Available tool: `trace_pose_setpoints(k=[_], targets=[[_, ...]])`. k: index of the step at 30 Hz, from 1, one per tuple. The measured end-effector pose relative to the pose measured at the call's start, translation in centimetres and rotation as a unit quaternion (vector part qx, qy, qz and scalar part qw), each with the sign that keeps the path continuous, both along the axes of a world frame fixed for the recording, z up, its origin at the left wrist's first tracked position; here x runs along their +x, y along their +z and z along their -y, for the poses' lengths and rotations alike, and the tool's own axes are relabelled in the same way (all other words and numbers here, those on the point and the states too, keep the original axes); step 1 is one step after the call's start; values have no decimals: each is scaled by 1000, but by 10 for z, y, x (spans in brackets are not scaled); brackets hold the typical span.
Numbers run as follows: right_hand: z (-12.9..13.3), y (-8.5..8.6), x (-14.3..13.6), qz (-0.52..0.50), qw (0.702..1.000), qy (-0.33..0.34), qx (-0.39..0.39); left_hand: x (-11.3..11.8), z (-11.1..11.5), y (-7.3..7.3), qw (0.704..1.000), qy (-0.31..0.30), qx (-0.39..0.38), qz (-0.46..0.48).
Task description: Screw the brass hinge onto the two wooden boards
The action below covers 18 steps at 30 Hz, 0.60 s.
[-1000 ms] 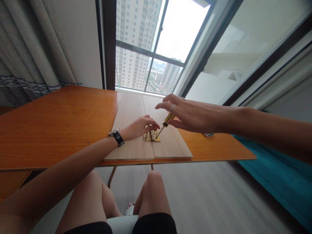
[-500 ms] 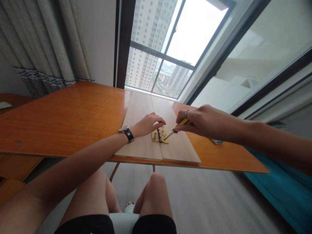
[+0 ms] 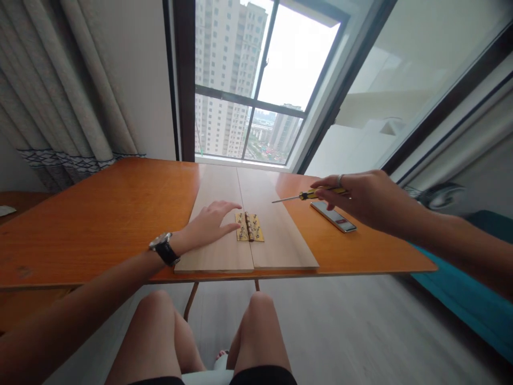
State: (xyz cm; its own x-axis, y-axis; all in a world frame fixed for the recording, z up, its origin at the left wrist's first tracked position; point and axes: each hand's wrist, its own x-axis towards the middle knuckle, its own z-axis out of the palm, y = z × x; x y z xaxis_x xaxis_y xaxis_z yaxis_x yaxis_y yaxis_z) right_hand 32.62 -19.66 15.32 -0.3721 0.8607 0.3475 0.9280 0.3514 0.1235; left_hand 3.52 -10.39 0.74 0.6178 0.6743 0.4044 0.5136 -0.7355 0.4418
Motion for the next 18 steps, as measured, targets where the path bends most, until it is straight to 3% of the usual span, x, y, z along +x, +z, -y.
trace_pose_setpoints(k=[5, 9, 13, 18], targets=[[3, -69, 56, 28, 996, -73, 32, -31, 48, -6, 996, 10, 27, -89], [6, -117, 74, -9, 983, -172, 63, -48, 66, -22, 988, 30, 17, -148], [5, -140, 73, -22, 971, -237, 29, -54, 67, -30, 986, 42, 32, -156], [1, -154, 62, -65, 966, -249, -3, -53, 66, -32, 982, 60, 42, -173]])
